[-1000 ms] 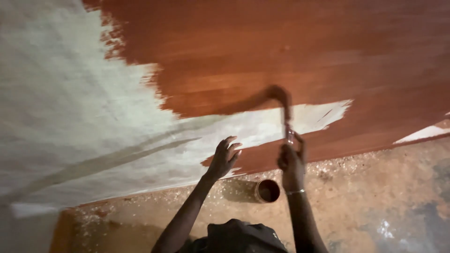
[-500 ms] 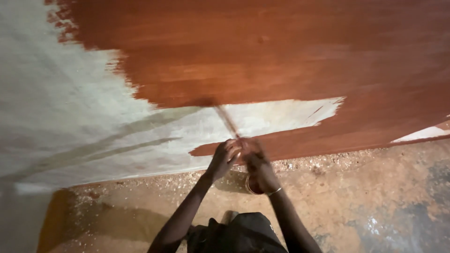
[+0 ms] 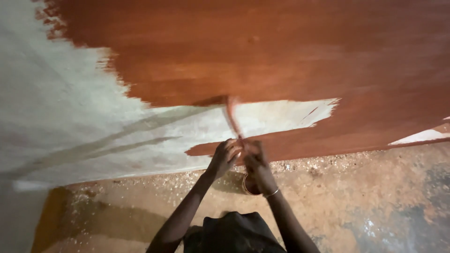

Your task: The person paints a wall with reddish-brown paint using a brush. They repeatedly dip the brush into a small container on the floor and apply paint in broad strokes to cover the white surface.

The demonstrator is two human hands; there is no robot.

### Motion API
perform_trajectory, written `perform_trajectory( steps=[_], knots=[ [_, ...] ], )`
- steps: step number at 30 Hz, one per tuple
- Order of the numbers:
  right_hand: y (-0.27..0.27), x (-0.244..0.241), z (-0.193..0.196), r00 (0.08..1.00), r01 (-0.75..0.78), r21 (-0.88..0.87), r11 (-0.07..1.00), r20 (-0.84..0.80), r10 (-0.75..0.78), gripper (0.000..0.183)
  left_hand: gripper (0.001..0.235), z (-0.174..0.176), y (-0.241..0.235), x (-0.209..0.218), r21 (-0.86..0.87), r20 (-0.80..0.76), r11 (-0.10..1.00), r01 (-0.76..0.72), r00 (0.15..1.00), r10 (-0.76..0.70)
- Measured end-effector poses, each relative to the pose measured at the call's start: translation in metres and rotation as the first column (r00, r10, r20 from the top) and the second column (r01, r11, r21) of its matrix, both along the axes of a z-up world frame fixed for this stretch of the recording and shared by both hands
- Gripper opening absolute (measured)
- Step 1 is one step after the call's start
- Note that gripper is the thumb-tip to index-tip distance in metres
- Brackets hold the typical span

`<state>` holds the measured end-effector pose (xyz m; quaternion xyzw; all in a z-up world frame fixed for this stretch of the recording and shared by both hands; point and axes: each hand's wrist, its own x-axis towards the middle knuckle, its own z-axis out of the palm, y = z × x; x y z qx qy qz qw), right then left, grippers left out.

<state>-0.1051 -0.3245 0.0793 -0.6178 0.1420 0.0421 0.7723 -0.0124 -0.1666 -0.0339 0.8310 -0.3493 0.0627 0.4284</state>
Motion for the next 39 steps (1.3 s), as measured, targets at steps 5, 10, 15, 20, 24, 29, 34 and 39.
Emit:
perform_trajectory(
  steps=[5, 10, 15, 20, 24, 29, 34, 39],
  knots=[
    [-0.040, 0.001, -0.021, 0.982, -0.057, -0.060, 0.997, 0.174, 0.067, 0.025, 0.039, 0.006, -0.015, -0.004, -0.079, -0.101, 0.997, -0.007, 0.995, -0.001],
    [-0.153, -0.003, -0.014, 0.845, 0.487, 0.151, 0.860, 0.169, -0.507, 0.027, 0.041, 0.024, -0.034, 0.008, 0.010, 0.077, 1.000, 0.012, 0.997, -0.013],
    [-0.153, -0.002, 0.002, 0.751, 0.612, 0.186, 0.769, 0.170, -0.638, 0.035, 0.045, 0.029, -0.045, 0.021, -0.022, 0.078, 1.000, 0.020, 0.997, -0.019],
    [-0.066, -0.004, 0.005, 0.991, 0.096, 0.030, 0.995, 0.091, -0.098, 0.046, 0.055, 0.015, -0.055, 0.034, -0.037, 0.100, 0.997, 0.071, 0.993, -0.067],
    [-0.054, -0.010, 0.000, 0.992, -0.123, 0.014, 0.992, 0.024, 0.123, 0.039, 0.059, 0.013, -0.063, 0.042, -0.028, 0.259, 0.998, 0.060, 0.965, -0.050],
    [-0.102, -0.022, 0.000, 0.952, 0.300, -0.001, 0.954, 0.063, -0.300, 0.038, 0.049, 0.023, -0.027, 0.038, 0.013, 0.123, 1.000, -0.002, 0.992, 0.001],
    [-0.103, -0.011, 0.005, 0.774, 0.583, 0.200, 0.788, 0.159, -0.613, 0.032, 0.044, 0.022, 0.032, 0.029, -0.003, 0.121, 0.995, -0.096, 0.988, 0.096],
    [0.025, 0.034, -0.015, 0.915, 0.350, 0.139, 0.926, 0.161, -0.370, 0.034, 0.042, -0.001, 0.073, 0.025, 0.027, 0.155, 0.991, -0.134, 0.980, 0.128]
  ],
)
